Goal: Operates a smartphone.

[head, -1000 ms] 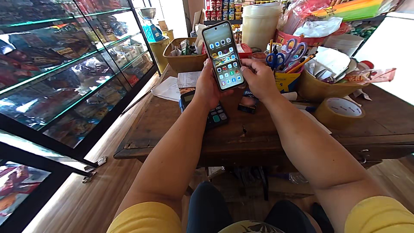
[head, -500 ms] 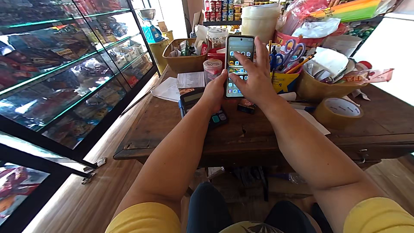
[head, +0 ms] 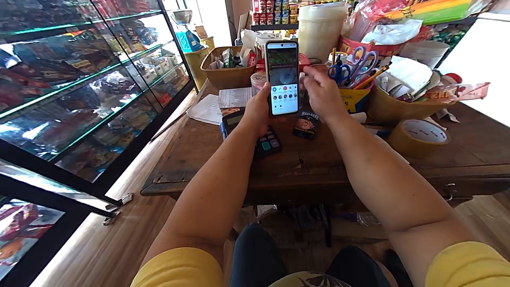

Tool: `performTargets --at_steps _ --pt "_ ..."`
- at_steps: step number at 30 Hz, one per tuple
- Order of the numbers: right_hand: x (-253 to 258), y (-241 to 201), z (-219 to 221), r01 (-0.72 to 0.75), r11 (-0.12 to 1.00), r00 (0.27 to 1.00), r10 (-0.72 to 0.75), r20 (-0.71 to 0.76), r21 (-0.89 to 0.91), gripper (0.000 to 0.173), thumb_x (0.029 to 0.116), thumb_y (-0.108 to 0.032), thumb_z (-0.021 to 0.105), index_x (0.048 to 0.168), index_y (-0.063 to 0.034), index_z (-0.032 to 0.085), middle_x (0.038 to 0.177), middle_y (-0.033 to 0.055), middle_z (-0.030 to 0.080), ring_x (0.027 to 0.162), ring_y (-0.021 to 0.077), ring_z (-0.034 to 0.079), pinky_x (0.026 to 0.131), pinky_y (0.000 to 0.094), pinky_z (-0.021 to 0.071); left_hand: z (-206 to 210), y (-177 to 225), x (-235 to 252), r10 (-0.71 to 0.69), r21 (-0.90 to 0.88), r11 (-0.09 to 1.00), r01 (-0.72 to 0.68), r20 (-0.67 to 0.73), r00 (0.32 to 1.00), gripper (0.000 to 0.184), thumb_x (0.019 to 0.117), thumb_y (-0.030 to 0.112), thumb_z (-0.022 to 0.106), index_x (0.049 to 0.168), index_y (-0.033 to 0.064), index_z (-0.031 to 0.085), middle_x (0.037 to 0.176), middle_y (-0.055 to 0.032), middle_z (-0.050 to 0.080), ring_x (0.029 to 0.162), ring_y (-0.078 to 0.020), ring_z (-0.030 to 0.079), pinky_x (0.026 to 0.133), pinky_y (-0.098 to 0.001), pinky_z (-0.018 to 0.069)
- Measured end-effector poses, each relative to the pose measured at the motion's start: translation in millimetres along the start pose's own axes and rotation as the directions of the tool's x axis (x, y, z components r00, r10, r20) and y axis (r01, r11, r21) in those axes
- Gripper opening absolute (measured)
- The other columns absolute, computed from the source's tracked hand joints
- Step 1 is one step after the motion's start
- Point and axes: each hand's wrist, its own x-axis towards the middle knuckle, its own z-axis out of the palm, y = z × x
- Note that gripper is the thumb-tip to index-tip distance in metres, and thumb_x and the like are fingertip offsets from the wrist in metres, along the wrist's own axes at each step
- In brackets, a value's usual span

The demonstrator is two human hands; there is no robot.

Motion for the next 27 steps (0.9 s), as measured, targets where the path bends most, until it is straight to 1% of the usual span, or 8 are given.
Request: performTargets --at_steps 3,8,10,12,16,22,24,27 --pt "0.5 0.9 3.0 -0.078 0.996 0.993 0.082 0.081 -0.049 0.041 0.1101 -0.017 0.039 0.144 -0.0044 0.057 0.135 0.0155 0.065 0.123 0.0206 0.062 0.106 0.0405 0.0471 -2.5 0.2 2.1 -0.028 -0.030 0.999 0.028 0.022 0.999 0.056 0.1118 0.047 0.020 0.135 0.0096 0.055 0.114 -0.0143 0.071 0.095 -0.0283 0.072 0.073 -0.0448 0.0603" --pt "3.4 5.2 2.3 -0.162 0.986 0.984 0.159 0.077 0.035 0.040 0.1076 -0.014 0.042 0.143 -0.0045 0.059 0.140 0.0128 0.063 0.128 0.0185 0.059 0.108 0.0396 0.0460 -2.5 -1.0 2.7 -0.068 -0.084 0.994 0.074 0.076 0.995 0.047 0.1109 0.033 0.020 0.131 0.0083 0.056 0.116 -0.0153 0.070 0.099 -0.0306 0.071 0.077 -0.0488 0.0594" --pt "3.9 6.5 2.7 -0.191 0.979 0.979 0.185 0.083 0.066 0.041 0.1067 -0.014 0.041 0.143 -0.0046 0.058 0.141 0.0129 0.061 0.129 0.0183 0.058 0.108 0.0402 0.0458 -3.2 -1.3 3.4 -0.060 -0.087 0.994 0.067 0.080 0.995 0.045 0.1115 0.031 0.022 0.135 0.0105 0.054 0.119 -0.0151 0.069 0.102 -0.0314 0.070 0.079 -0.0507 0.0588" --pt "4.5 7.4 3.4 -0.205 0.975 0.976 0.198 0.089 0.084 0.041 0.1066 -0.013 0.042 0.144 -0.0049 0.057 0.141 0.0131 0.061 0.128 0.0185 0.058 0.107 0.0405 0.0463 -5.1 -1.5 4.9 -0.040 -0.080 0.996 0.047 0.093 0.995 0.043 0.1122 0.030 0.023 0.146 0.0162 0.047 0.123 -0.0139 0.068 0.106 -0.0315 0.069 0.081 -0.0513 0.0583" --pt "5.3 9.1 4.8 -0.188 0.977 0.980 0.179 0.089 0.099 0.040 0.1063 -0.012 0.043 0.143 -0.0056 0.058 0.135 0.0124 0.064 0.123 0.0176 0.061 0.104 0.0388 0.0488 -6.4 -0.6 7.2 -0.030 -0.083 0.996 0.036 0.072 0.997 0.042 0.1130 0.029 0.026 0.152 0.0195 0.040 0.124 -0.0146 0.067 0.106 -0.0320 0.069 0.082 -0.0516 0.0586" --pt "3.0 5.2 3.1 -0.119 0.982 0.988 0.103 0.114 0.145 0.048 0.0994 -0.004 0.046 0.146 -0.0076 0.055 0.132 0.0096 0.067 0.116 0.0135 0.065 0.096 0.0329 0.0537 -6.3 0.5 7.2 0.002 -0.211 0.978 -0.002 0.001 1.000 0.041 0.1121 0.029 0.029 0.147 0.0179 0.046 0.122 -0.0160 0.067 0.103 -0.0333 0.070 0.080 -0.0527 0.0592" --pt "2.7 7.6 4.7 -0.096 0.983 0.983 0.069 0.170 0.158 0.053 0.0974 -0.003 0.047 0.150 -0.0057 0.049 0.133 0.0111 0.066 0.115 0.0152 0.066 0.095 0.0344 0.0554 -5.8 2.1 6.1 0.032 -0.276 0.961 -0.037 -0.023 0.999 0.040 0.1125 0.028 0.027 0.147 0.0171 0.044 0.123 -0.0159 0.066 0.106 -0.0338 0.069 0.082 -0.0538 0.0587" --pt "1.3 9.0 8.9 -0.096 0.990 0.970 0.068 0.234 0.107 0.056 0.0950 -0.003 0.051 0.150 -0.0062 0.050 0.130 0.0106 0.069 0.111 0.0151 0.068 0.093 0.0351 0.0571 -6.9 5.2 5.9 0.064 -0.343 0.936 -0.080 -0.058 0.996 0.041 0.1131 0.029 0.026 0.148 0.0172 0.044 0.126 -0.0172 0.065 0.110 -0.0356 0.068 0.086 -0.0560 0.0578"
